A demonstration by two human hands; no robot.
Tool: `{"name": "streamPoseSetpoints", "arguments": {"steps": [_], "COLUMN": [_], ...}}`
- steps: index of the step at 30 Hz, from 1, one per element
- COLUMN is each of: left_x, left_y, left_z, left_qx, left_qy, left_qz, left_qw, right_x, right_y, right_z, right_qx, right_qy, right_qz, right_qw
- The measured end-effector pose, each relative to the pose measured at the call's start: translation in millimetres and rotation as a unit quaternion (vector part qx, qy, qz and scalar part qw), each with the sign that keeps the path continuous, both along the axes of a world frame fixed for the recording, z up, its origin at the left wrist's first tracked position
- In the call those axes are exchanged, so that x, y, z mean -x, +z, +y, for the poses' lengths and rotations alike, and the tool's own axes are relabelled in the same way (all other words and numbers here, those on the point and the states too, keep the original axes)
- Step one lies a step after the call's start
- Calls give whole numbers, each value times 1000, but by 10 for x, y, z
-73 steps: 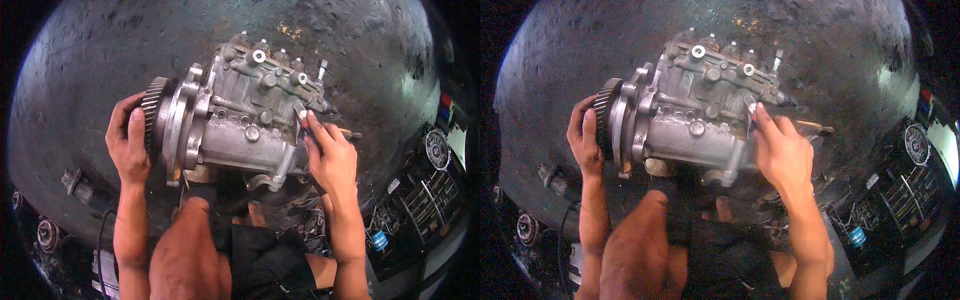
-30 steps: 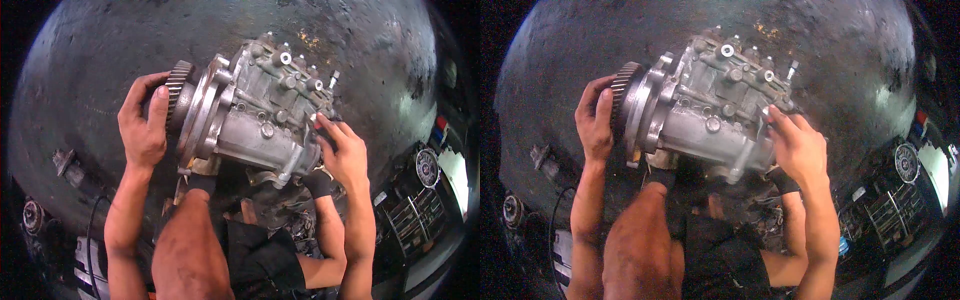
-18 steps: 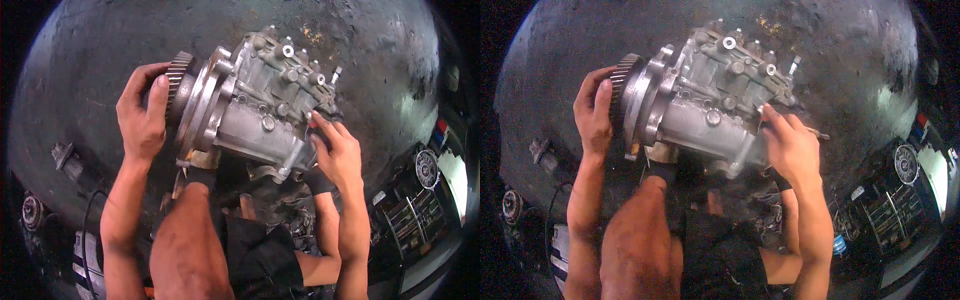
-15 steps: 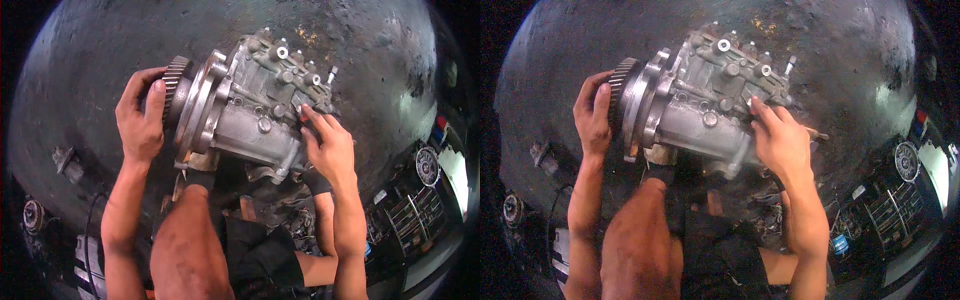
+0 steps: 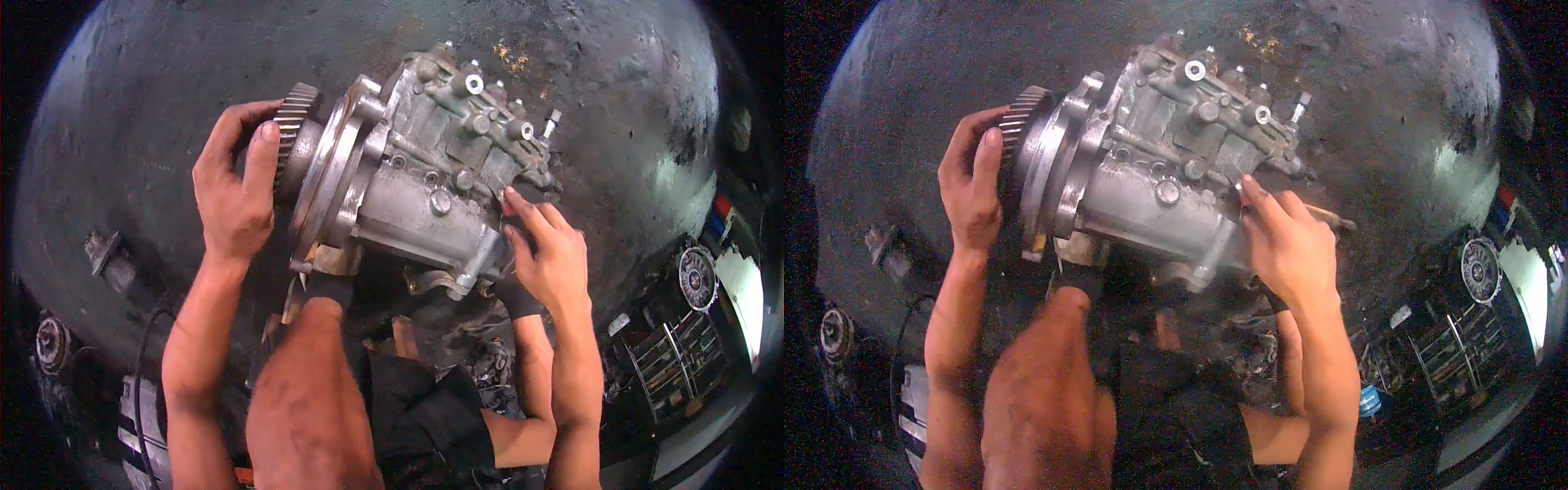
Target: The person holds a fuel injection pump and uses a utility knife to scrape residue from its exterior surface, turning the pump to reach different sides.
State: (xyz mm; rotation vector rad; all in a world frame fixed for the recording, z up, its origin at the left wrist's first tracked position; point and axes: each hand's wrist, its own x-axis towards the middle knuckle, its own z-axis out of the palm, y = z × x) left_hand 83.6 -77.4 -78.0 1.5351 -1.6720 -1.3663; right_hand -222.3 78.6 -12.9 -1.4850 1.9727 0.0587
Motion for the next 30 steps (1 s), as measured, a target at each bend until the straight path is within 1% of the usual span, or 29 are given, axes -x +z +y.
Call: {"name": "streamPoseSetpoints", "arguments": {"steps": [3, 5, 9, 11, 14, 16, 18, 19, 22, 23, 26, 27, 29, 30], "left_x": [32, 21, -1, 32, 32, 33, 5, 3, 35, 25, 12, 1, 15, 26], "left_y": [5, 2, 1, 9, 21, 18, 24, 13, -3, 1, -10, -1, -13, -16], "left_z": [-49, -40, 1, -36, -37, -42, -7, -12, -50, -36, -14, 4, -35, -49], "left_qx": [-4, 14, -3, -6, 8, 6, 0, -3, 3, 6, -16, -18, 17, 19], "left_qy": [-9, -10, -6, -4, -9, -10, -9, -9, -6, -2, 9, 10, -5, -6], "left_qz": [6, -5, 5, 15, 4, 4, 2, 1, 5, 2, 17, 16, -11, -10], "left_qw": [1000, 1000, 1000, 1000, 1000, 1000, 1000, 1000, 1000, 1000, 1000, 1000, 1000, 1000], "right_x": [-61, -17, 50, -31, 5, 77, 98, 62, 39, 62, 104, 71, 3, 40], "right_y": [0, 18, 18, -7, 20, 4, 2, -2, 1, -3, -61, -36, 14, 20], "right_z": [-124, -78, -14, -124, -84, -82, -100, -124, -129, -112, -71, -79, -151, -154], "right_qx": [-20, -26, -34, -30, -28, -26, -53, -19, -32, -24, -6, -9, -67, -65], "right_qy": [0, 30, 14, 35, 46, 41, 39, 39, 46, 19, 11, 12, 5, 5], "right_qz": [20, 29, 2, 27, 36, 27, 13, -1, 13, -22, -46, -46, -5, -4], "right_qw": [1000, 999, 999, 999, 998, 998, 998, 999, 998, 999, 999, 999, 998, 998]}}
